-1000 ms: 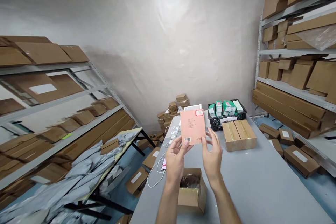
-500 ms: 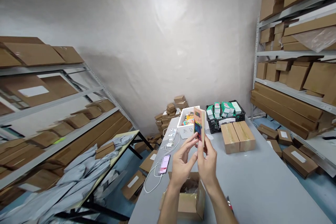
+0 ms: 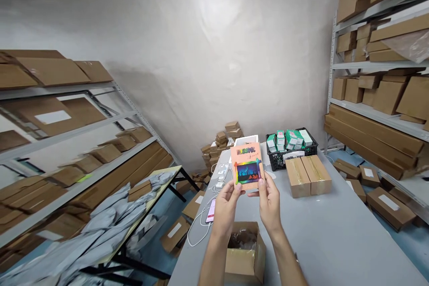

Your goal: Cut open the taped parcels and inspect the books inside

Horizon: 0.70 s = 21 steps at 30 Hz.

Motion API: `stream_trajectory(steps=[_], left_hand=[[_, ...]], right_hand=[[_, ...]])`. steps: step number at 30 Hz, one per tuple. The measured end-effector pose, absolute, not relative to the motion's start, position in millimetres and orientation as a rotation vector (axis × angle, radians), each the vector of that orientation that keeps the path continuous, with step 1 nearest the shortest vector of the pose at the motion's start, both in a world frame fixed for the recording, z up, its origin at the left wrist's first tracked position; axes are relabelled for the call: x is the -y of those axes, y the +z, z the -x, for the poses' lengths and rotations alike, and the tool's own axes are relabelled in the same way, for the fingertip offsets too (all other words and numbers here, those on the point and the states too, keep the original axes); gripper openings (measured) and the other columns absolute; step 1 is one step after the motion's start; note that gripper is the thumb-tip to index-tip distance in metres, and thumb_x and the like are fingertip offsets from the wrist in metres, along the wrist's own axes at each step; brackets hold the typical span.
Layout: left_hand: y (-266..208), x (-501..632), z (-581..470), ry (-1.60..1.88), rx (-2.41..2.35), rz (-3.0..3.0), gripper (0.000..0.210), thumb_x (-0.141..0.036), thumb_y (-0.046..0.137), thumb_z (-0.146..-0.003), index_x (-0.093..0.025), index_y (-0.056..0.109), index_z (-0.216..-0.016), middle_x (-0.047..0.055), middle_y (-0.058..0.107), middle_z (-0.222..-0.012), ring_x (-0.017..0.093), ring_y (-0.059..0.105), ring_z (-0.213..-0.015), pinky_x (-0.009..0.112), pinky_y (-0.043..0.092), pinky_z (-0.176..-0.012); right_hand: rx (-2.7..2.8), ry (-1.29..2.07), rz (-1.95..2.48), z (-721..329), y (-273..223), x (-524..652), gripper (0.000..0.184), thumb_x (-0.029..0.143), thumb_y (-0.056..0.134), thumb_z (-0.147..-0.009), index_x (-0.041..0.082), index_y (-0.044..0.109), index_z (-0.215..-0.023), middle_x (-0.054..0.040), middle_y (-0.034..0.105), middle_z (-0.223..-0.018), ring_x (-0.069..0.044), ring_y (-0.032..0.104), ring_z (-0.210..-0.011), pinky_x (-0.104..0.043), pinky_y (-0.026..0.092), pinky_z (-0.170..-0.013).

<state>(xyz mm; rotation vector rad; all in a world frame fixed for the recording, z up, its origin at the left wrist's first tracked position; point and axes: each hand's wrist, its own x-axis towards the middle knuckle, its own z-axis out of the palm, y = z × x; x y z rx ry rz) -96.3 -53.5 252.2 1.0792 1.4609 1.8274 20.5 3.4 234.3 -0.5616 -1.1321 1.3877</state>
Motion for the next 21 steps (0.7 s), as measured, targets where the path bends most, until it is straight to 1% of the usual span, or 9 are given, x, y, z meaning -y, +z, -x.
stream_trajectory(steps=[3,6,7,9,11,14,16,19,21], left_hand=[[252,55,97,1.909,-1.491,-1.026,0.053,-0.065,0.087,-0.088,-0.018,0.083,-0.111,0.010,0.083,-0.109,0.022,0.074,-0.098,0.029,0.059,-0.090],[253,55,96,1.972,-1.517,-0.980,0.054,-0.065,0.091,-0.083,-0.018,0.085,-0.109,0.010,0.084,-0.107,0.024,0.076,-0.101,0.031,0.062,-0.091],[254,55,95,1.993,-1.529,-0.969,0.054,-0.064,0.091,-0.082,-0.018,0.086,-0.109,0.010,0.084,-0.107,0.025,0.077,-0.101,0.033,0.063,-0.091],[255,55,92,2.042,-1.558,-0.965,0.052,-0.063,0.091,-0.083,-0.018,0.087,-0.109,0.010,0.085,-0.107,0.026,0.078,-0.101,0.035,0.064,-0.092],[254,55,87,2.092,-1.582,-1.014,0.047,-0.060,0.090,-0.084,-0.019,0.088,-0.107,0.011,0.085,-0.107,0.027,0.079,-0.101,0.035,0.065,-0.091],[251,54,80,2.111,-1.547,-1.168,0.036,-0.052,0.091,-0.086,-0.022,0.091,-0.106,0.011,0.084,-0.113,0.027,0.080,-0.106,0.036,0.067,-0.093],[250,53,76,2.069,-1.500,-1.268,0.032,-0.048,0.090,-0.087,-0.026,0.091,-0.110,0.011,0.084,-0.119,0.028,0.080,-0.112,0.038,0.067,-0.098],[252,55,72,1.944,-1.481,-1.438,0.027,-0.045,0.087,-0.091,-0.029,0.091,-0.113,0.012,0.082,-0.129,0.029,0.077,-0.123,0.042,0.063,-0.109],[255,56,72,1.856,-1.497,-1.537,0.025,-0.045,0.088,-0.090,-0.028,0.091,-0.109,0.013,0.080,-0.133,0.030,0.075,-0.129,0.044,0.060,-0.114]], right_hand=[[1.179,1.279,0.629,-16,227,-8,0.060,0.060,0.065,-0.105,0.020,0.067,-0.150,-0.0181,0.076,-0.142,-0.029,0.081,-0.110,-0.038,0.072,-0.081],[1.241,0.922,0.744,-15,226,-7,0.049,0.049,0.067,-0.106,0.022,0.070,-0.147,-0.0184,0.069,-0.153,-0.031,0.070,-0.136,-0.049,0.066,-0.106],[1.256,0.788,0.766,-15,228,-5,0.043,0.045,0.066,-0.108,0.023,0.072,-0.144,-0.0177,0.069,-0.153,-0.032,0.068,-0.140,-0.053,0.061,-0.113],[1.288,0.606,0.761,-17,232,1,0.034,0.039,0.064,-0.109,0.024,0.076,-0.137,-0.0164,0.072,-0.147,-0.031,0.068,-0.139,-0.057,0.056,-0.119],[1.348,0.598,0.696,-17,236,8,0.033,0.037,0.065,-0.109,0.025,0.076,-0.138,-0.0155,0.075,-0.143,-0.030,0.071,-0.134,-0.054,0.060,-0.115],[1.391,0.767,0.606,-15,239,18,0.047,0.040,0.072,-0.105,0.026,0.069,-0.150,-0.0155,0.073,-0.149,-0.030,0.073,-0.133,-0.045,0.067,-0.103],[1.332,0.852,0.605,-14,240,22,0.051,0.042,0.073,-0.104,0.025,0.068,-0.152,-0.0154,0.074,-0.148,-0.029,0.075,-0.127,-0.041,0.068,-0.096],[1.238,0.903,0.634,-17,241,21,0.039,0.044,0.065,-0.108,0.023,0.076,-0.139,-0.0145,0.079,-0.138,-0.028,0.079,-0.118,-0.039,0.067,-0.094],[1.191,0.971,0.645,-22,240,14,0.038,0.048,0.060,-0.110,0.021,0.081,-0.127,-0.0144,0.083,-0.129,-0.028,0.080,-0.112,-0.039,0.066,-0.095]])
